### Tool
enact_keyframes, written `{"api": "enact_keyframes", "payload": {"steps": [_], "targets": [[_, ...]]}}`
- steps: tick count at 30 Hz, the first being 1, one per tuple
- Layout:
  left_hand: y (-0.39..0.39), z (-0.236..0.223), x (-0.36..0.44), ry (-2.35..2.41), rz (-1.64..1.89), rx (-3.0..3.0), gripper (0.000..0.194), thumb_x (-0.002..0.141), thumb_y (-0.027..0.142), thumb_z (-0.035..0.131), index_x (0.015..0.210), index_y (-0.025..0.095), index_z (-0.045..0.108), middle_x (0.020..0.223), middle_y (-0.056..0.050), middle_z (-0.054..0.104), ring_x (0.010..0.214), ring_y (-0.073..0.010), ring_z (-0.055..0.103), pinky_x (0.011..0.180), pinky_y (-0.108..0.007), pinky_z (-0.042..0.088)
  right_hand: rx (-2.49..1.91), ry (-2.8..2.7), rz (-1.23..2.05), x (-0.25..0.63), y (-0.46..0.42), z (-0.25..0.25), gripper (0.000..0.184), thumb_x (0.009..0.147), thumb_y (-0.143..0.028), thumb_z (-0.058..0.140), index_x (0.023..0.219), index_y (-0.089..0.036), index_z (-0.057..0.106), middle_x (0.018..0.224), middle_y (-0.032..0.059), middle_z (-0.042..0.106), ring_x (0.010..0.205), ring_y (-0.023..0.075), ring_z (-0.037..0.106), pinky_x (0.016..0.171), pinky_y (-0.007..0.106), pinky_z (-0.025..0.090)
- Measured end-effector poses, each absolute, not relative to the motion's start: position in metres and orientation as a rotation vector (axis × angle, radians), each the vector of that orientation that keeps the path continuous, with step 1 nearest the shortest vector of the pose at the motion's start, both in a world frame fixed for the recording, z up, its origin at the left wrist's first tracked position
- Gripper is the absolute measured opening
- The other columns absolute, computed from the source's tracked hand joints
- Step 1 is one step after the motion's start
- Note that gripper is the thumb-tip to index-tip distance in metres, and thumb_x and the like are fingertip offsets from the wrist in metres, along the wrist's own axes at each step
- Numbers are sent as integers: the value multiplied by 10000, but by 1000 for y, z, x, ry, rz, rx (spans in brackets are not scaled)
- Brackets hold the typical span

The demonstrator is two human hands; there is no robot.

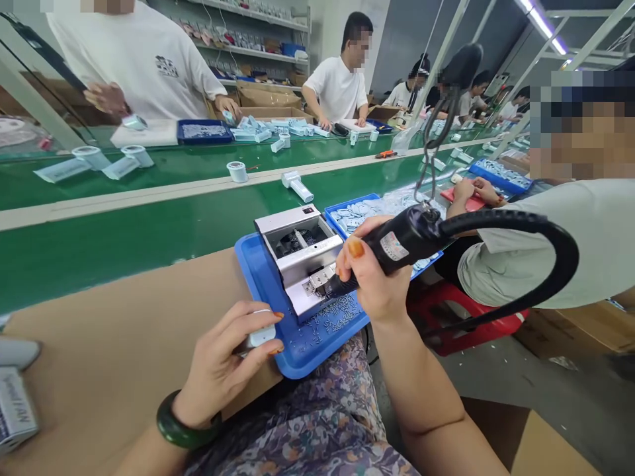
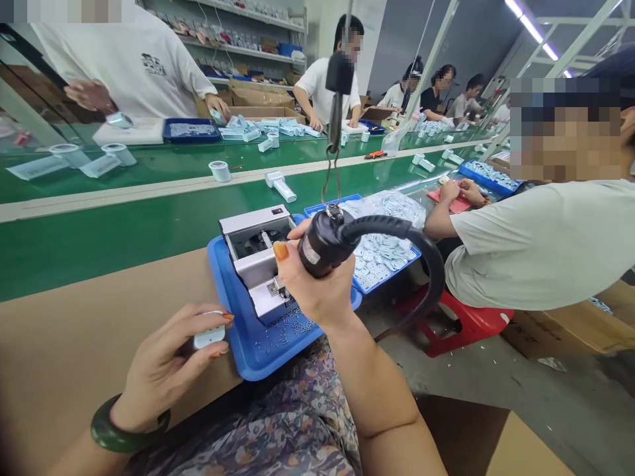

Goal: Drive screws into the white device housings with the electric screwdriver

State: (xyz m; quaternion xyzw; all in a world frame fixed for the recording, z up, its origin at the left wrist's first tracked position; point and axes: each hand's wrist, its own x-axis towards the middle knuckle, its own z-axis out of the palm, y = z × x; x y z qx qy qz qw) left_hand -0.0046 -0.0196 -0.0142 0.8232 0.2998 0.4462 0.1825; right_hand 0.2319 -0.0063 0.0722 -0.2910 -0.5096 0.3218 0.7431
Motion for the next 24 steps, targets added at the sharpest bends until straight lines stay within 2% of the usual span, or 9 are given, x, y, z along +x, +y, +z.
{"api": "enact_keyframes", "payload": {"steps": [5, 7, 10, 13, 17, 20, 24], "targets": [[-20, -16, -19, 769, 1179, 2294, 309, 1132, 376, 519, 1399, 310, 660, 1223, -91, 756, 1076, -229, 735, 904, -303, 602, -719, -1135, 780, 232, -9, 74, 250, 915, -382, 826, 911, -246, 617, 613, -92, 539, 486, 86, 494, 475, 248, 444], [-23, -19, -28, 833, 1131, 2318, 360, 1128, 349, 514, 1467, 333, 634, 1270, -92, 746, 1081, -240, 733, 895, -307, 599, -751, -1147, 832, 234, -13, 76, 246, 908, -365, 837, 919, -236, 628, 609, -92, 555, 482, 82, 508, 477, 240, 445], [-29, -22, -36, 995, 1152, 2293, 442, 1098, 355, 575, 1539, 322, 584, 1165, -84, 763, 951, -238, 736, 795, -299, 588, -667, -1089, 861, 235, -21, 83, 247, 906, -362, 829, 929, -241, 616, 600, -106, 563, 448, 72, 522, 475, 224, 468], [-32, -24, -30, 961, 1317, 2173, 516, 1098, 391, 580, 1599, 287, 512, 1087, -87, 758, 919, -248, 728, 803, -328, 591, -533, -969, 893, 234, -25, 91, 276, 900, -396, 806, 909, -257, 568, 605, -119, 559, 414, 60, 509, 480, 220, 501], [-28, -29, -15, 711, 1500, 2042, 495, 1092, 415, 593, 1562, 267, 543, 1051, -86, 727, 911, -238, 704, 792, -335, 598, -548, -1002, 738, 233, -19, 97, 298, 878, -412, 813, 900, -266, 555, 594, -121, 552, 399, 65, 498, 461, 222, 492], [-25, -35, -15, 711, 1460, 1927, 397, 1100, 414, 575, 1467, 265, 603, 1051, -81, 708, 942, -235, 694, 803, -330, 603, -592, -1096, 569, 237, -13, 93, 273, 874, -373, 827, 909, -261, 581, 614, -110, 576, 419, 74, 531, 463, 230, 492], [-23, -42, -23, 679, 1370, 1790, 332, 1104, 438, 559, 1398, 290, 607, 1091, -81, 684, 983, -257, 704, 817, -366, 632, -582, -1124, 585, 239, -9, 84, 236, 911, -368, 801, 940, -261, 593, 634, -109, 572, 429, 76, 537, 471, 242, 503]]}}
